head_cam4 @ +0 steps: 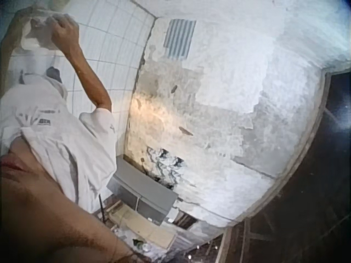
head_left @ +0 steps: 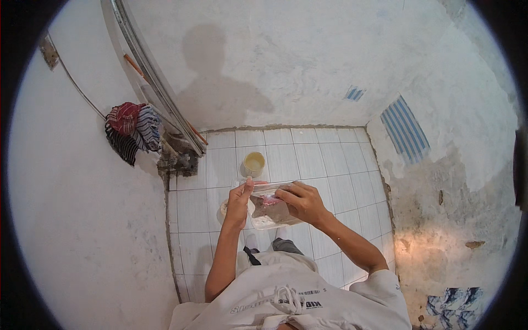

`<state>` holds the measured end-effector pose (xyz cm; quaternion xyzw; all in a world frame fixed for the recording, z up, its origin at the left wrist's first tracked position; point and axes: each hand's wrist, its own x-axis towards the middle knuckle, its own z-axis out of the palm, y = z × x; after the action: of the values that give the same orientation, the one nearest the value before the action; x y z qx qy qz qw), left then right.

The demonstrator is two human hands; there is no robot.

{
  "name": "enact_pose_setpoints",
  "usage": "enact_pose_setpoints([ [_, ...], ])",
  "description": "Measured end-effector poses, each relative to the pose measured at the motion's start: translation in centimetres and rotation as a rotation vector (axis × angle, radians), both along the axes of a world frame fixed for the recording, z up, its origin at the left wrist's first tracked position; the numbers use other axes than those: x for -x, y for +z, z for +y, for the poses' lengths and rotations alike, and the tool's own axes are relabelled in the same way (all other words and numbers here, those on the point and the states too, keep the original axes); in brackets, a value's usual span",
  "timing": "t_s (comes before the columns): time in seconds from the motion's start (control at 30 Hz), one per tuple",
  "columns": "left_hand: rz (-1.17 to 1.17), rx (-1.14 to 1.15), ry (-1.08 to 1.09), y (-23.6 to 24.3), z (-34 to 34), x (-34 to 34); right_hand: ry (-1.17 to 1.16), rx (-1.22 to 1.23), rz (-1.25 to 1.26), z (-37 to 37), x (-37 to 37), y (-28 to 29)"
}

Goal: The person puts plaster powder into a container and mixes it with a putty knife, then applies the mixture onto the wall using the putty knife.

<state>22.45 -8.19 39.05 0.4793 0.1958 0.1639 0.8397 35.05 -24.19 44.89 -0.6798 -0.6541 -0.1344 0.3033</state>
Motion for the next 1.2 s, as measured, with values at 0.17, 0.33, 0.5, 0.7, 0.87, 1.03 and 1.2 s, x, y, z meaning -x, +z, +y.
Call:
enact_pose_setpoints([
  [0.17,0.013,-0.007,0.023,-0.3,0.0,-0.3,0.007,0.156,0.085,-0.2,-0.3,-0.6],
  [0.33,0.026,0.092,0.040,-0.8,-0.1,-0.4,0.036,0.202,0.078,-0.7,0.2,0.0],
  [0.5,0.002,0.101,0.084,-1.3,0.4,-0.8,0.073,0.283,0.140,-1.4,0.7,1.1],
  [0.7,-0.002,0.127,0.077,-0.9,1.0,-0.9,0.055,0.205,0.315,-2.0,0.4,2.9],
  [0.87,-0.014,0.125,0.084,-0.2,0.9,-0.7,0.086,0.310,0.230,-1.2,0.7,2.6],
  [1.03,-0.047,0.099,0.041,1.1,0.7,-0.4,0.035,0.210,0.228,-1.2,0.1,2.1],
  [1.2,-0.022,0.043,0.055,0.7,0.5,-0.2,0.029,0.128,0.206,-0.7,-0.3,3.1],
])
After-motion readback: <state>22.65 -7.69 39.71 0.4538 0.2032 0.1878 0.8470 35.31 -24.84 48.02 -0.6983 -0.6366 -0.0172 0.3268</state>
